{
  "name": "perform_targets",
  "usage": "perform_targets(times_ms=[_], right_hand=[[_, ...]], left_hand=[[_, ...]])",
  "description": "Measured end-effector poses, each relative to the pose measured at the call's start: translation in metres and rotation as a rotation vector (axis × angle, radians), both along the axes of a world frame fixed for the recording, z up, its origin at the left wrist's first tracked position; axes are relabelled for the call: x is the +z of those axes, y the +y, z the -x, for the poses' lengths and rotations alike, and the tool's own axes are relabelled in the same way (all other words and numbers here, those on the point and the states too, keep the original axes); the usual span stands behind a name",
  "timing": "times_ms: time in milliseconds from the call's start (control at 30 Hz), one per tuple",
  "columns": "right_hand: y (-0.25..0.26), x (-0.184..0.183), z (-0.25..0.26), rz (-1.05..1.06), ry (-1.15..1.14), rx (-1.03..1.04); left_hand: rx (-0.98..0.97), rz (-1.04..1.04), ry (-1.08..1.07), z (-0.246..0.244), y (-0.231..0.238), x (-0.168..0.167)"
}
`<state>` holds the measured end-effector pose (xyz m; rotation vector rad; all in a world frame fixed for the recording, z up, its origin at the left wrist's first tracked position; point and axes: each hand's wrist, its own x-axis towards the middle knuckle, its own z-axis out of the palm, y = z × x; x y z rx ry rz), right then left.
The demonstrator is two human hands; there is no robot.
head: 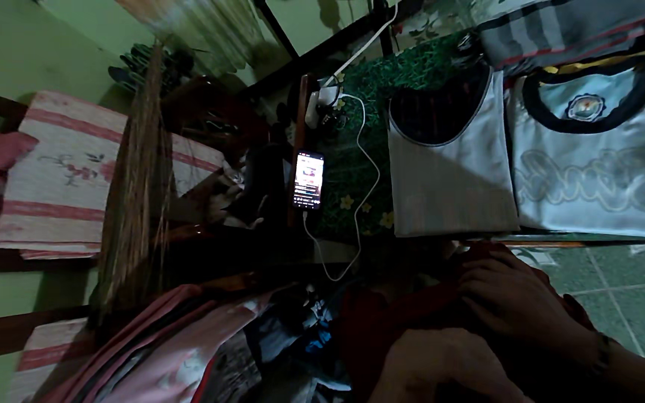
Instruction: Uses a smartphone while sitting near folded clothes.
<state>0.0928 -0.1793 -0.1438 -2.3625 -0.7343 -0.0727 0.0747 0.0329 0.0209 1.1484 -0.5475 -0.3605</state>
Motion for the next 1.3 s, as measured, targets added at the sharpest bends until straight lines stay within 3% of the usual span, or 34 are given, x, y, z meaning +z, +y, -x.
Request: perform_targets(times_ms=[267, 367, 467, 533, 700, 867, 1000, 1300], right_hand=[[0.000, 0.000, 0.000, -0.011, -0.011, -0.006], [0.000, 0.000, 0.000, -0.016, -0.014, -0.006], [0.000, 0.002, 0.000, -0.018, -0.023, -0.012], [0.000, 0.001, -0.001, -0.010, -0.037, -0.014], [0.000, 0.000, -0.001, 0.003, -0.021, -0.007], [-0.001, -0.003, -0.001, 0.000, -0.032, -0.007], [0.000, -0.002, -0.001, 0.008, -0.022, -0.007], [0.000, -0.002, 0.000, 0.002, -0.032, -0.019]], left_hand=[[0.100, -0.067, -0.031, -0.010, 0.010, -0.015], [0.315, -0.362, -0.136, -0.025, 0.022, -0.021], [0.600, -0.841, -0.306, -0.053, 0.043, -0.037], [0.745, -1.110, -0.302, -0.075, 0.063, -0.050], [0.958, -1.494, -0.273, -0.140, 0.121, -0.087], [0.992, -1.722, -0.354, -0.179, 0.149, -0.115], [0.959, -1.844, -0.296, -0.198, 0.156, -0.126], [0.930, -1.901, -0.226, -0.213, 0.156, -0.135]])
